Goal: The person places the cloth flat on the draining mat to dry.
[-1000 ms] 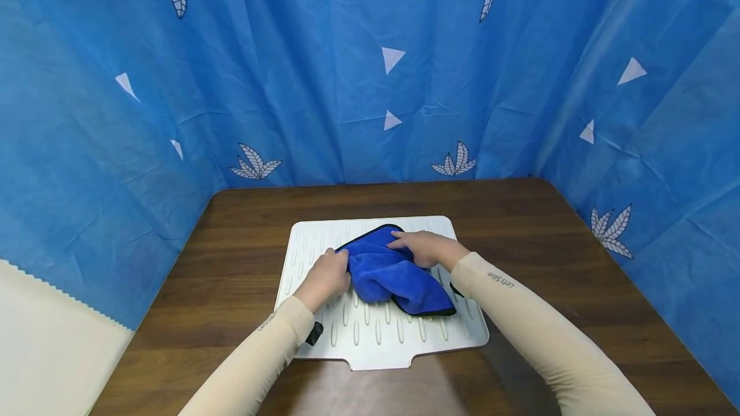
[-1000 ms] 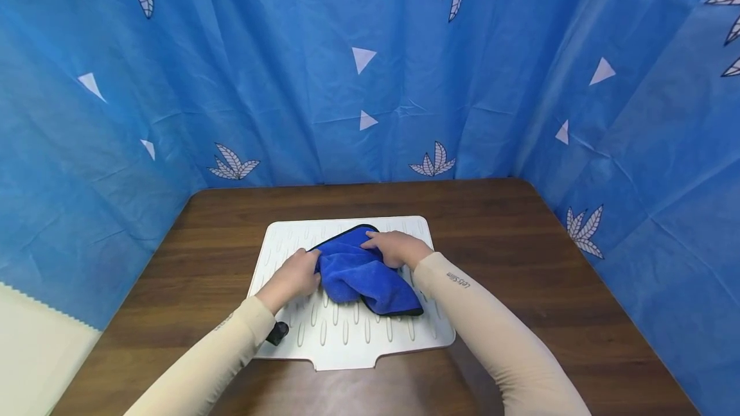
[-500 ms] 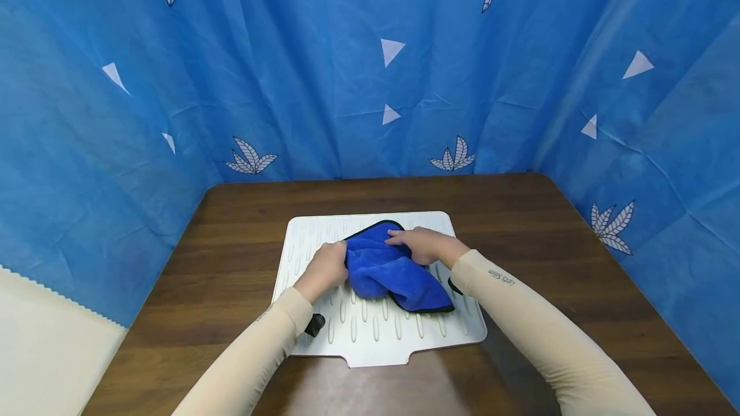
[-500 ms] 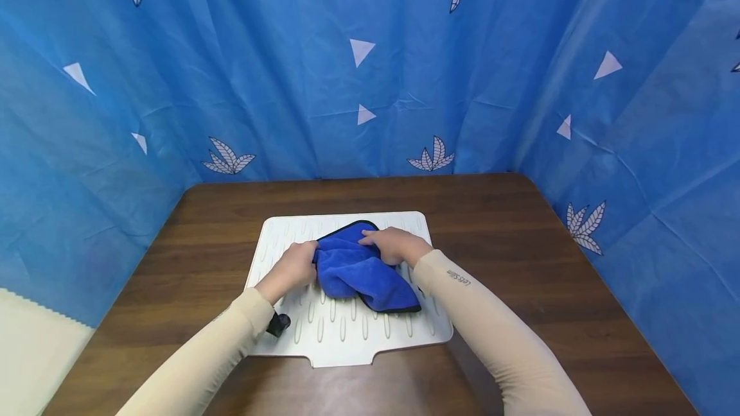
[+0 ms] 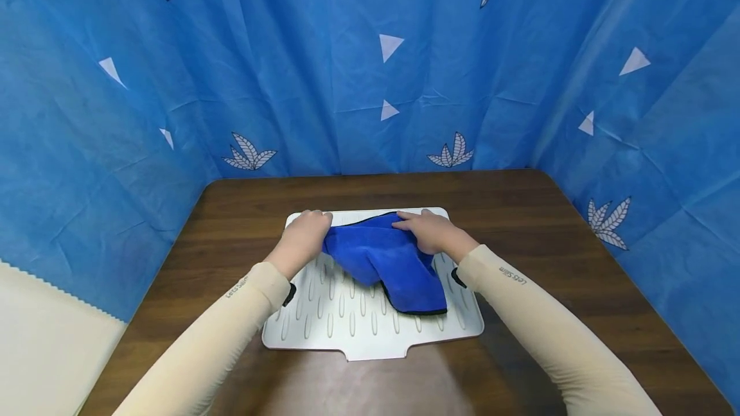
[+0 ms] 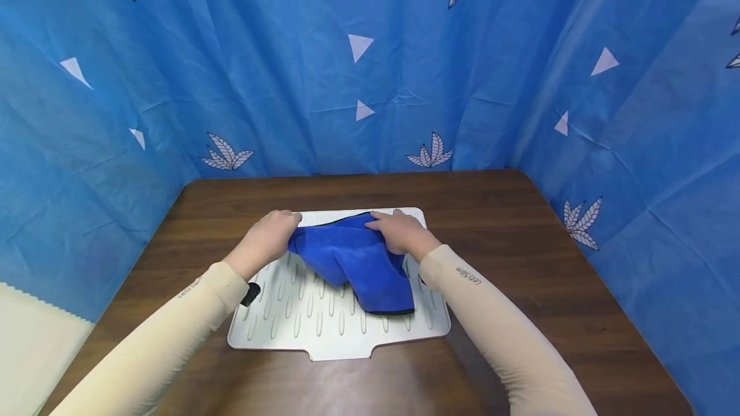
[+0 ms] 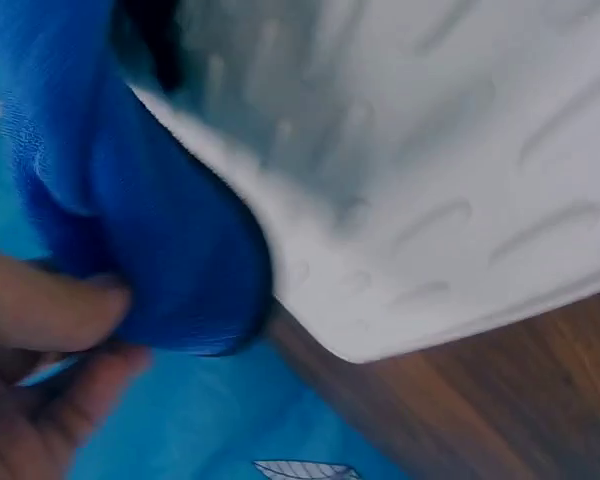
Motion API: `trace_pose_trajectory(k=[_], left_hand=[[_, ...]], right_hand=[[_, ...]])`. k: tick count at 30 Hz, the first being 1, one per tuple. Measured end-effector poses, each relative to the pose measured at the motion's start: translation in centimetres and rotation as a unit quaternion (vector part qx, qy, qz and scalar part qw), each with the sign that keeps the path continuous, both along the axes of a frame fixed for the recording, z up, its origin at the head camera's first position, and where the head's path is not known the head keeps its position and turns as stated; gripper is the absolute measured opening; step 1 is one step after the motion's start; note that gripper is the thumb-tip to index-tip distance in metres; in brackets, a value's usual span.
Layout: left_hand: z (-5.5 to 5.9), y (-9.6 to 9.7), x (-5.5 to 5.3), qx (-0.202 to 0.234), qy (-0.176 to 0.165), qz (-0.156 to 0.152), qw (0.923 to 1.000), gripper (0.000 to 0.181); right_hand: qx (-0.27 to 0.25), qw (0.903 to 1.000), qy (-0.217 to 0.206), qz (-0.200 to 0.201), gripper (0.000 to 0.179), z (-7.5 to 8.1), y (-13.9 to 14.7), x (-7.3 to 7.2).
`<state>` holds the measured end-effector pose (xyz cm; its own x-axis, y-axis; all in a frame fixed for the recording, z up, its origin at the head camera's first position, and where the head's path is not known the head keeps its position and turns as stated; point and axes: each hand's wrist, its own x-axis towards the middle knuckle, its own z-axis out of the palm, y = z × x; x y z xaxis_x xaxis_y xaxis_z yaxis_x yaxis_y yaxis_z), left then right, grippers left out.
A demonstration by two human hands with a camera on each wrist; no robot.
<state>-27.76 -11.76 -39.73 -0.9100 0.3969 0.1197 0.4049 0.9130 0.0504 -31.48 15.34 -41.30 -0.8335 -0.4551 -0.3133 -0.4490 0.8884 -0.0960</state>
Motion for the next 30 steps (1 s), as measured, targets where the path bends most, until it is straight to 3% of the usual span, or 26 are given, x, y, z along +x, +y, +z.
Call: trace_pose_trajectory(k=[3,8,12,15,17,19,21,24,26,30], left_hand=[[-0.9,0.3,-0.8,-0.015,0.038,-0.008,0.9991,0.021],[-2.6,1.1,-1.8,-0.012,0.01,-0.013,0.9998,0.017],[-3.0,1.2,-2.0,0.016,0.007,-0.002,0.9998,0.02],[-3.1,0.7,-1.3,0.043,0.039,0.0,0.9983,0.019],[-3.1,0.5,-0.3,0.058,0.068,-0.007,0.996,0.014],[-3.1,0.5,1.0,0.066,0.075,-0.011,0.995,0.007],[-3.2,0.7,2.3,0.07,0.053,-0.012,0.9961,0.002],[-3.6,1.4,3.7,0.077,-0.003,-0.019,0.9969,0.012],[-3.9,1.9,4.2,0.086,-0.035,-0.029,0.9952,0.019],[-4.8,3.1,4.7,0.1,-0.06,-0.047,0.9921,0.025]], right_hand=[[0.014,0.9998,0.01,-0.007,0.061,-0.5,-0.1,-0.1],[0.031,0.9993,-0.015,-0.014,0.06,-1.7,0.3,-0.5],[0.006,0.9994,-0.017,-0.029,0.065,-1.4,0.7,-0.6],[-0.028,0.9992,0.013,-0.025,0.061,-0.7,1.3,-0.1],[-0.052,0.9978,0.037,-0.015,0.057,-0.3,1.8,0.6],[-0.072,0.9957,0.058,-0.003,0.054,-0.2,2.3,1.6],[-0.089,0.9935,0.07,0.007,0.051,-0.3,2.8,2.7],[-0.118,0.9898,0.077,0.018,0.046,-0.7,3.3,4.6],[-0.135,0.9875,0.079,0.019,0.045,-1.0,3.4,5.9],[-0.142,0.9877,0.061,0.023,0.055,-1.6,3.2,8.0]])
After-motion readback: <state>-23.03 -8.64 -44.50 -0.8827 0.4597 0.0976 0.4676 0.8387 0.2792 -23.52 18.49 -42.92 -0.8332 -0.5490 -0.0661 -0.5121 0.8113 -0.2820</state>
